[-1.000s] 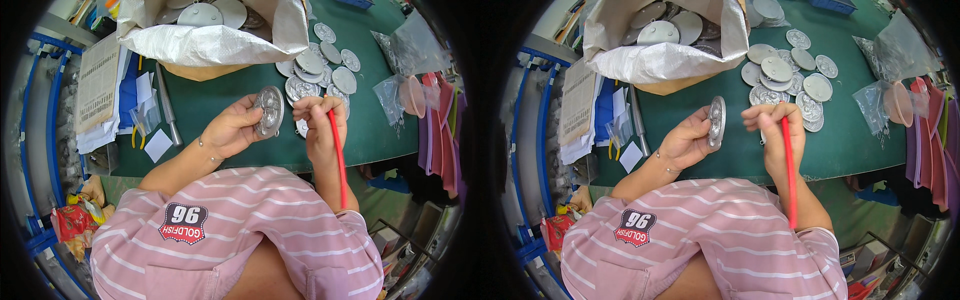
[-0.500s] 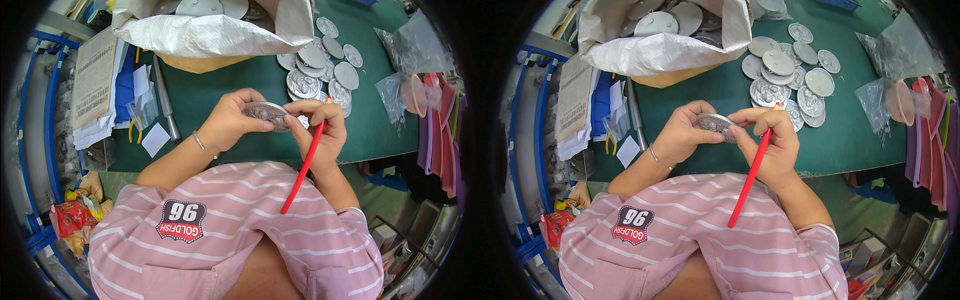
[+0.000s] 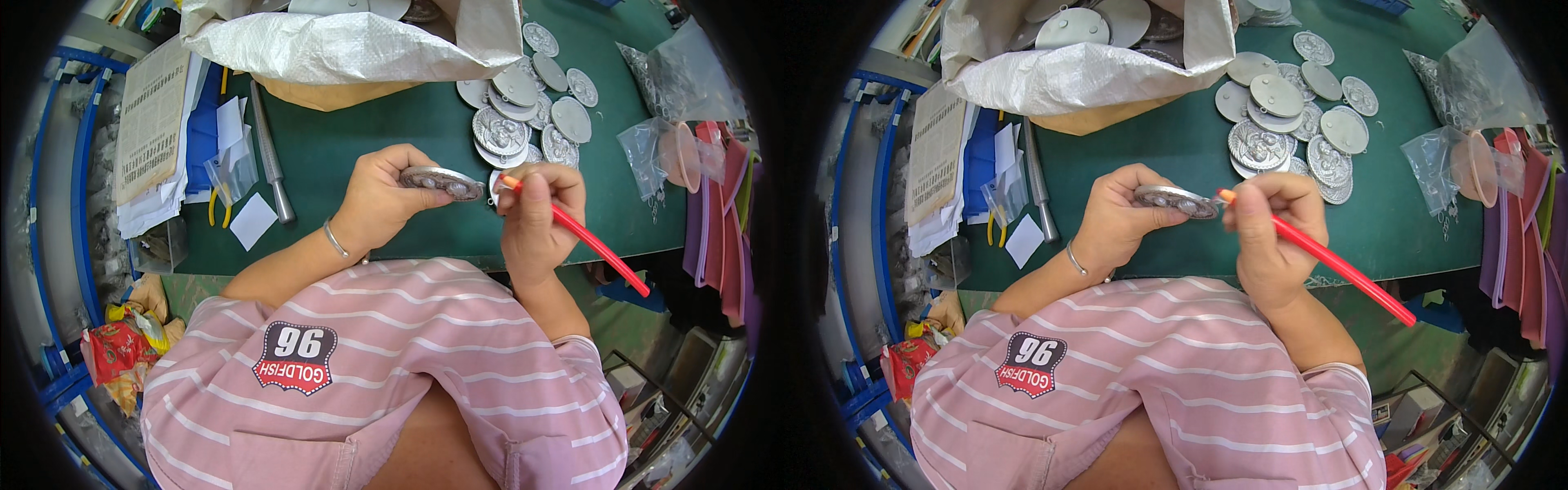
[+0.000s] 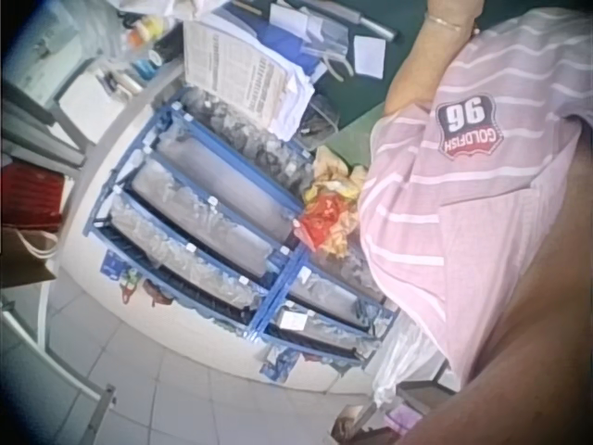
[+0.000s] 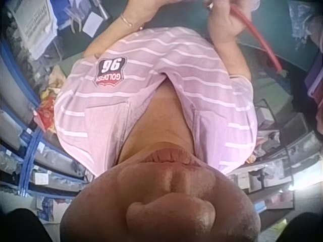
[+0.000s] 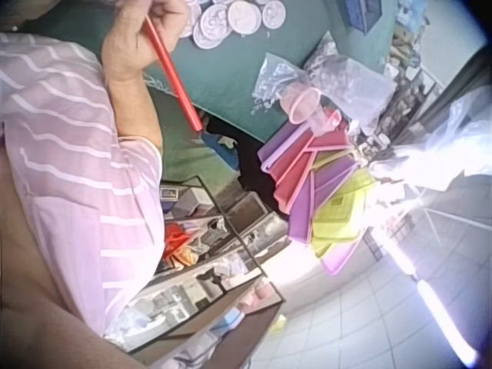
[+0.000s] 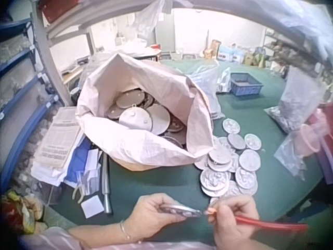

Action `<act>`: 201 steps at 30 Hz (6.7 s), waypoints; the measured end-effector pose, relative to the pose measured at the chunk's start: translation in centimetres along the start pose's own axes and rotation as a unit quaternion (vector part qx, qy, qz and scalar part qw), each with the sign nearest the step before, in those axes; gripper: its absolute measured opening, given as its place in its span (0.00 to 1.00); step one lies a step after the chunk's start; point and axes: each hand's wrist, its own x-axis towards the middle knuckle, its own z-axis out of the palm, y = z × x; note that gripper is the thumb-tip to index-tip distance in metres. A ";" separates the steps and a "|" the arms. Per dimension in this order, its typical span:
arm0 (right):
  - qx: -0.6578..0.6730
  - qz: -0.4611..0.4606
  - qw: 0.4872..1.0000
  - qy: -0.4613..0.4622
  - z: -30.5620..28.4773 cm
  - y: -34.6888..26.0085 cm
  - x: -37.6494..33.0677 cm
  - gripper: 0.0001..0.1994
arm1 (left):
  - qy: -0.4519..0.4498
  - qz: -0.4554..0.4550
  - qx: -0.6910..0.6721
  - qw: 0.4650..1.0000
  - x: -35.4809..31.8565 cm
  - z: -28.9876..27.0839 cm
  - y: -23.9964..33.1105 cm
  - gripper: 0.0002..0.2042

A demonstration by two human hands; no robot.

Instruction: The person sits at a workbench and uses a red-handled brush to apply a substance to the surface of round, silver-colored metal medallions. They pick up each medallion, apply the substance, and place it back on the table or into a pile.

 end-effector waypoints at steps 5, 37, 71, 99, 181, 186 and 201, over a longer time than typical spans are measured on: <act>-0.009 -0.025 0.999 -0.038 0.7 0.7 0.0 0.07 | -0.003 0.041 0.041 0.998 -0.2 0.2 0.4 0.07; -0.046 0.001 0.996 -0.070 1.6 1.0 0.2 0.10 | 0.033 0.203 0.199 0.958 -0.4 0.4 0.2 0.07; -0.007 0.052 0.997 -0.056 1.8 1.7 -0.1 0.09 | 0.022 0.053 0.221 0.974 -0.9 -0.1 1.4 0.06; -0.120 0.026 0.985 -0.123 1.5 1.5 0.2 0.05 | -0.004 0.059 0.284 0.957 -0.3 -0.6 0.5 0.07; 0.081 0.030 0.976 -0.200 -2.6 2.4 1.8 0.15 | -0.097 -0.133 -0.332 0.929 0.1 -1.1 1.4 0.24; 0.148 0.110 0.979 -0.088 -2.7 2.1 1.8 0.13 | -0.081 -0.057 -0.311 0.945 -0.1 -1.4 2.0 0.20; -0.182 -0.124 0.937 -0.272 -0.5 -0.7 2.3 0.14 | -0.064 -0.175 -0.378 0.907 0.8 -0.1 2.0 0.22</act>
